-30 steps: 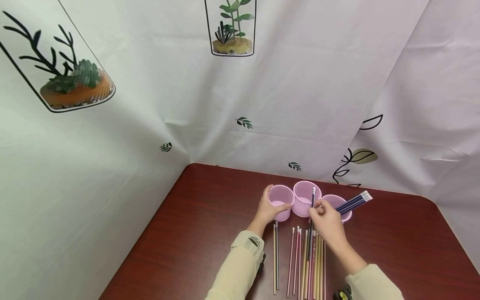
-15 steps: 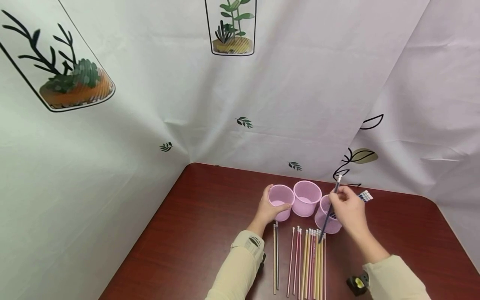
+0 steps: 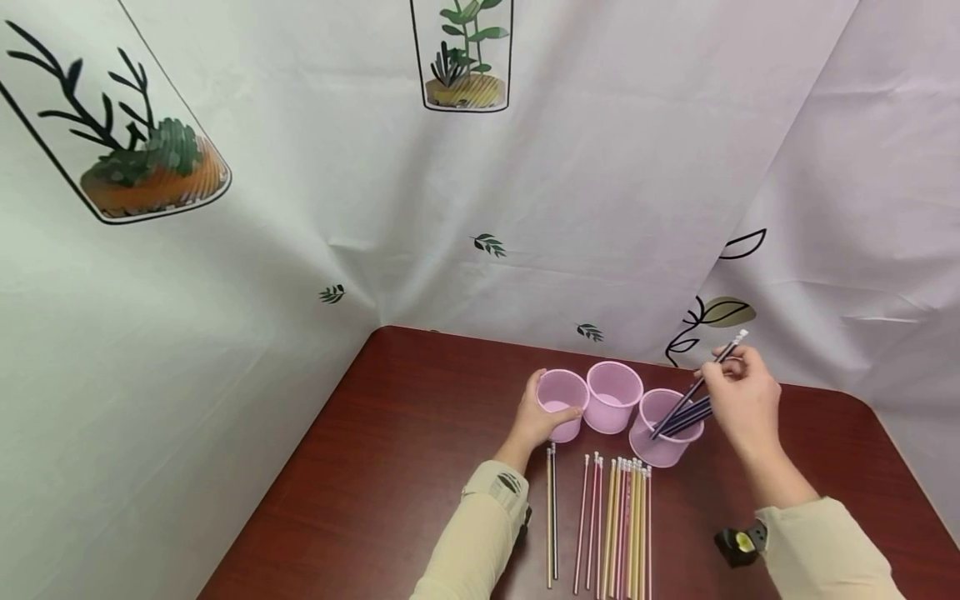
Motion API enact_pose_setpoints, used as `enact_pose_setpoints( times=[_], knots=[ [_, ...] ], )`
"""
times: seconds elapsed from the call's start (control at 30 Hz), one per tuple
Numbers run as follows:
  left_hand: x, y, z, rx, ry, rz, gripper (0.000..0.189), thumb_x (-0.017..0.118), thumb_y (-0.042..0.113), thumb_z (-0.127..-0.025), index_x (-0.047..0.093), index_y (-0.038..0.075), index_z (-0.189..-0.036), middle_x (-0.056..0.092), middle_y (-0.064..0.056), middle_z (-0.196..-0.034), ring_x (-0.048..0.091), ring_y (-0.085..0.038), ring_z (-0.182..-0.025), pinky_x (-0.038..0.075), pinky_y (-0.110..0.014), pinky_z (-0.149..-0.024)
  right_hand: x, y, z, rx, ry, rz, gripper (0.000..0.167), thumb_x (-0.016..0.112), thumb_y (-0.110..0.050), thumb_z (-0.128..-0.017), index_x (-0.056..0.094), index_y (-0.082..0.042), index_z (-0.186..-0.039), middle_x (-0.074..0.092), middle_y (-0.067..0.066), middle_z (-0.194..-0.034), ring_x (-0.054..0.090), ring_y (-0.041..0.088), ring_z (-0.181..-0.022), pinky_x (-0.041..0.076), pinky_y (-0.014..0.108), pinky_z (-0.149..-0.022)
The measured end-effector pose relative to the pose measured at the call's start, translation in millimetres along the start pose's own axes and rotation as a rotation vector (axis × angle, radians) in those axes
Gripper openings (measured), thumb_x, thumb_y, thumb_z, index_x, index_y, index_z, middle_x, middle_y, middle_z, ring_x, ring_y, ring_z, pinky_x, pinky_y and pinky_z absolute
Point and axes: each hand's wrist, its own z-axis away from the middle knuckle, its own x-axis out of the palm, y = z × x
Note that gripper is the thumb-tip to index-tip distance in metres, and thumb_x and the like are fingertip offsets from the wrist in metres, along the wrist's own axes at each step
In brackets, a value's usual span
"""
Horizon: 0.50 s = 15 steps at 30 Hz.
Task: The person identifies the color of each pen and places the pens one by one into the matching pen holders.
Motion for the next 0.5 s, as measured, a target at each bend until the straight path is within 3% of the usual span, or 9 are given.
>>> enact_pose_setpoints(
  times=[0.3,0.5],
  knots=[
    [1.1,0.7,-0.5,0.001,0.000,0.002,0.092,0.085,0.016,-0.063,0.034,0.011,-0.139,0.045,-0.015,-0.135,0.046,-0.029,-0.118,0.036,-0.043,-0.099,-7.7,22.6,-7.1,0.132,0.098,0.010,0.011,0.045,-0.019,-0.087,0.052,-0.026,-0.091,0.053,-0.031,-0.059,0.050,-0.009,-0.056,0.033,0.017,-0.057],
    [0.7,1.7,0.3,-0.007,0.006,-0.005,0.091,0.086,0.016,-0.063,0.035,0.012,-0.139,0.046,-0.014,-0.135,0.047,-0.028,-0.117,0.036,-0.042,-0.099,-9.4,35.3,-7.8,0.138,0.096,0.015,0.007,0.045,-0.027,-0.092,0.052,-0.026,-0.092,0.053,-0.033,-0.059,0.052,-0.007,-0.049,0.033,0.018,-0.049]
  ],
)
